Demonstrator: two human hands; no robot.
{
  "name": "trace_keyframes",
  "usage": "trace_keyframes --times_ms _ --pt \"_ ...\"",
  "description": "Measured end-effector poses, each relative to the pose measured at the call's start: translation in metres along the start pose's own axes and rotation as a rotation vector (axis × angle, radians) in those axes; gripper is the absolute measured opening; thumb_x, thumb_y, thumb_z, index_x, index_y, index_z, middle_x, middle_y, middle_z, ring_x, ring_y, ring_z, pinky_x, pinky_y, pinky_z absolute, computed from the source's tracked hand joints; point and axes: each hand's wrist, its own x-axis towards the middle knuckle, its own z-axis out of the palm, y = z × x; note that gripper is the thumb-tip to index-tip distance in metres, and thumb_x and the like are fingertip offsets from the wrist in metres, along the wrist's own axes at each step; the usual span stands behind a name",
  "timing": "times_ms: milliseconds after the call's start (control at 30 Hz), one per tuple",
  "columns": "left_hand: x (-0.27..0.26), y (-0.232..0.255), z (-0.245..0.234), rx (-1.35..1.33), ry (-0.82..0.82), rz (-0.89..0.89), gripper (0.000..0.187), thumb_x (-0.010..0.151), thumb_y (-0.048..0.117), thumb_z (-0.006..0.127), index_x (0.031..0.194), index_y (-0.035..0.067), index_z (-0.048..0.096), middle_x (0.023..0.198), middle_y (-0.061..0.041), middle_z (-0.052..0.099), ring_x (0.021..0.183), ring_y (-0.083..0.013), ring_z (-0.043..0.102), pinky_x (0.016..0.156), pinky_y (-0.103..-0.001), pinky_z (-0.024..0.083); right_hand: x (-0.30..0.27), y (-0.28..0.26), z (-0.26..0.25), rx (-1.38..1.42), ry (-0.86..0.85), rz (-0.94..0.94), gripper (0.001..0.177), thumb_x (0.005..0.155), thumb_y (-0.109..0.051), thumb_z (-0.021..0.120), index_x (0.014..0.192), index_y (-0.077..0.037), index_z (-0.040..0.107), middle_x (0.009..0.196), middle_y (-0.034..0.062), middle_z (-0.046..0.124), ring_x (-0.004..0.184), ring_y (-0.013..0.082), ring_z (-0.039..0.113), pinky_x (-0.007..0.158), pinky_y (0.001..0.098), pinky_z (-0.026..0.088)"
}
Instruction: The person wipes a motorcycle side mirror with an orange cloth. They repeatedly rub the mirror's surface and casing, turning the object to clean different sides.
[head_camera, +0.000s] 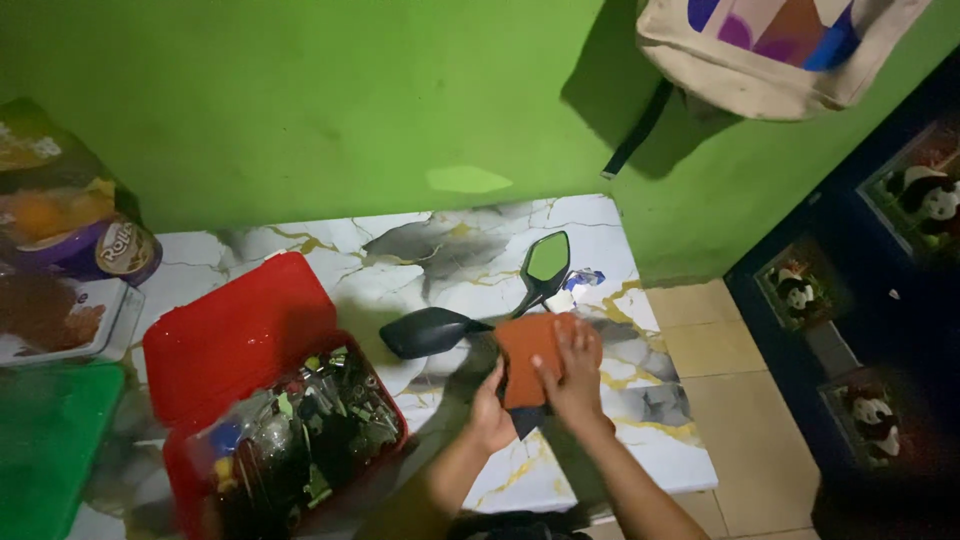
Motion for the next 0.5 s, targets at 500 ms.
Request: trace_keyframes --times_ms 500 --pt "-0.064 0.029 0.032 -0.113 -0.244 0.021 0.058 0.1 0.047 0.053 0.141 0.007 0.06 0.143 -0.013 0.063 0.127 -0.0294 0.06 0.114 -0.044 0.042 0.037 -0.066 -0.021 -0.086 -0.103 -0.078 0.053 0.102 -0.039 0.05 0.15 -0.017 0.052 0.163 0.0214 0.036 0.146 0.0533 0.031 0.12 0.0578 0.026"
